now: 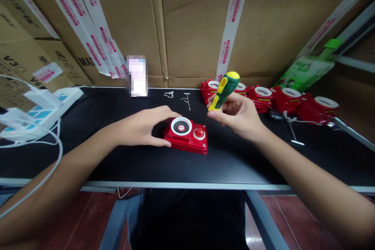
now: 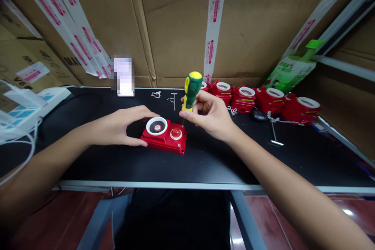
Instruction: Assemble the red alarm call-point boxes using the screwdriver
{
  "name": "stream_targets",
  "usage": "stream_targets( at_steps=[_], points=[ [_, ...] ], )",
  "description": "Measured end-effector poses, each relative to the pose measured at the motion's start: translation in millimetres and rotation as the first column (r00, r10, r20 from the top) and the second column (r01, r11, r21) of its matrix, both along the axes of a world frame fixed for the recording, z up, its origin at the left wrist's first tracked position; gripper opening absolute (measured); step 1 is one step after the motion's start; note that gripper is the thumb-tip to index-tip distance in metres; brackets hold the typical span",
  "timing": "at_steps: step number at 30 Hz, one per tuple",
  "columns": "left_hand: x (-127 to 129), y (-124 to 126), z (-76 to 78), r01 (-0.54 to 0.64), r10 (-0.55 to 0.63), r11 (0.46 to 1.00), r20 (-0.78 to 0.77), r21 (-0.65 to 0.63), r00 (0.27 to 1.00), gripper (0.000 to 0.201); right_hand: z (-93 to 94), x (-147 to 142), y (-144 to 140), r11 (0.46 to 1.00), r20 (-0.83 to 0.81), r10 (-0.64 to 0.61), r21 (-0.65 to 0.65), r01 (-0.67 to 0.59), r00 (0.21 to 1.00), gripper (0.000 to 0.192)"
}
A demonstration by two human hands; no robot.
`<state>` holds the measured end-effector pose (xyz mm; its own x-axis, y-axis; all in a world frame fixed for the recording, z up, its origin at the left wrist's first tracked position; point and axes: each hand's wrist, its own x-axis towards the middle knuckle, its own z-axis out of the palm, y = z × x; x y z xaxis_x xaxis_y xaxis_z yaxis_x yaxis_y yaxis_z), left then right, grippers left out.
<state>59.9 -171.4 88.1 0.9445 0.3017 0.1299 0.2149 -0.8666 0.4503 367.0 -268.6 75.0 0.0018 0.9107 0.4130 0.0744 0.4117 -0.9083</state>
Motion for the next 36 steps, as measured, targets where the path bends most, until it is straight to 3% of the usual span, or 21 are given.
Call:
stream_targets(
  at_steps=[12, 17, 25, 36],
  points=[
    [0.2, -1.7, 2.0, 0.004, -0.004, 1.000, -0.001, -0.014, 1.000, 0.068, 1.4, 5.3, -3.7, 0.986, 0.039, 0.162, 0.040, -0.163, 0.986, 0.032],
    [-0.6, -1.8, 2.7, -0.007, 0.007, 1.000, -0.018, -0.005, 1.000, 0.070, -3.1, 3.4, -0.3, 0.995, 0.017, 0.099, 0.010, -0.099, 0.995, 0.035],
    [-0.1, -0.1, 1.4, -0.018, 0.018, 1.000, -0.036, 0.003, 0.999, 0.069, -3.9, 2.3, 2.9, 0.999, -0.041, 0.035, -0.035, -0.036, 0.999, 0.060],
    [-0.7, -0.2, 2.2, -0.008, 0.010, 0.999, -0.040, 0.038, 0.999, 0.069, -2.4, 7.3, 2.4, 0.996, 0.012, 0.080, 0.037, -0.081, 0.997, 0.051]
  ],
)
